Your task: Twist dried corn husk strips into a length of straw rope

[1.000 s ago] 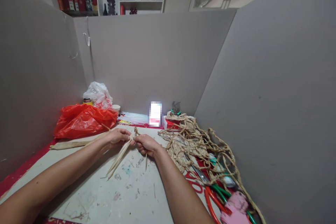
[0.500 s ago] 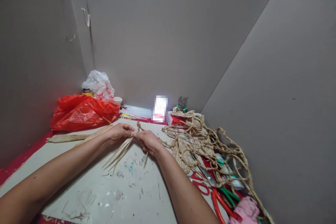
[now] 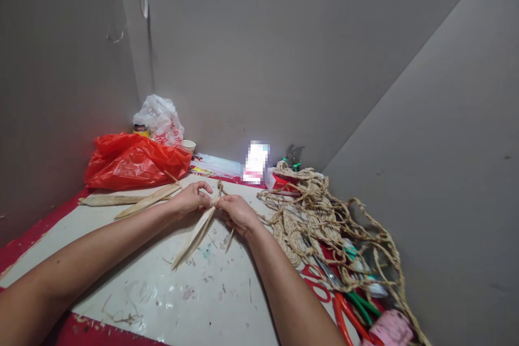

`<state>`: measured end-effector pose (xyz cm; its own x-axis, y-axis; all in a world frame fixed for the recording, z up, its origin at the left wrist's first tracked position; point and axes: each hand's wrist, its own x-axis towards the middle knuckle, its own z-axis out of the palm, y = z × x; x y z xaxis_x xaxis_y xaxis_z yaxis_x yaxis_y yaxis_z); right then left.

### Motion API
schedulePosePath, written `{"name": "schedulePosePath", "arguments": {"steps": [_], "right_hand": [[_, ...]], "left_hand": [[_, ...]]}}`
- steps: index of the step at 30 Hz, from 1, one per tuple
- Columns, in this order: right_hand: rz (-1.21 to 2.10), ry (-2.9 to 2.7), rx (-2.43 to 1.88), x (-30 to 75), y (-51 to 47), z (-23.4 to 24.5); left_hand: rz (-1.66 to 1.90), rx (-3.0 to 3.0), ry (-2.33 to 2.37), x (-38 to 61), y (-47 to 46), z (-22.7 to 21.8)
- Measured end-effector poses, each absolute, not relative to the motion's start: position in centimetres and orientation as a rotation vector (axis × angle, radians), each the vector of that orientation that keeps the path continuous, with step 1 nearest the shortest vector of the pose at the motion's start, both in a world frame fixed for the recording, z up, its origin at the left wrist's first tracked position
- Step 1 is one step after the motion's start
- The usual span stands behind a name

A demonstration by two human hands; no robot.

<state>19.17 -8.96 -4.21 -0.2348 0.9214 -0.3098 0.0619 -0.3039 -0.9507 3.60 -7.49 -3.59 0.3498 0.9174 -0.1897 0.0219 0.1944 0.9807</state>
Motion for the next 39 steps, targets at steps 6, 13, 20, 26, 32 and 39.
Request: {"name": "schedulePosePath", "arguments": {"steps": [6, 13, 20, 26, 32, 39], "right_hand": [[1.551, -1.278, -1.429, 19.2, -8.8, -4.6], [1.488, -1.367, -1.509, 19.4, -8.5, -5.2], [1.545, -1.408, -1.514, 19.8, -8.2, -5.5], [1.638, -1.412, -1.463, 19.9, -8.4, -5.1], [1.69, -1.39, -1.387, 19.8, -8.7, -4.3], [1.827, -1.271, -1.251, 20.9, -8.2, -4.7]], "left_hand": [[0.899, 1.274, 0.926, 3.8, -8.2, -1.9], [1.109, 1.286, 0.73, 0.3, -9.7, 7.5], [1.416, 1.653, 1.19, -8.2, -10.8, 14.8], [0.847, 2.253, 1.924, -7.7, -8.8, 8.0], [0.481, 2.222, 1.399, 1.2, -9.1, -1.5], [0.473, 1.689, 1.095, 3.2, -7.3, -3.7]]}}
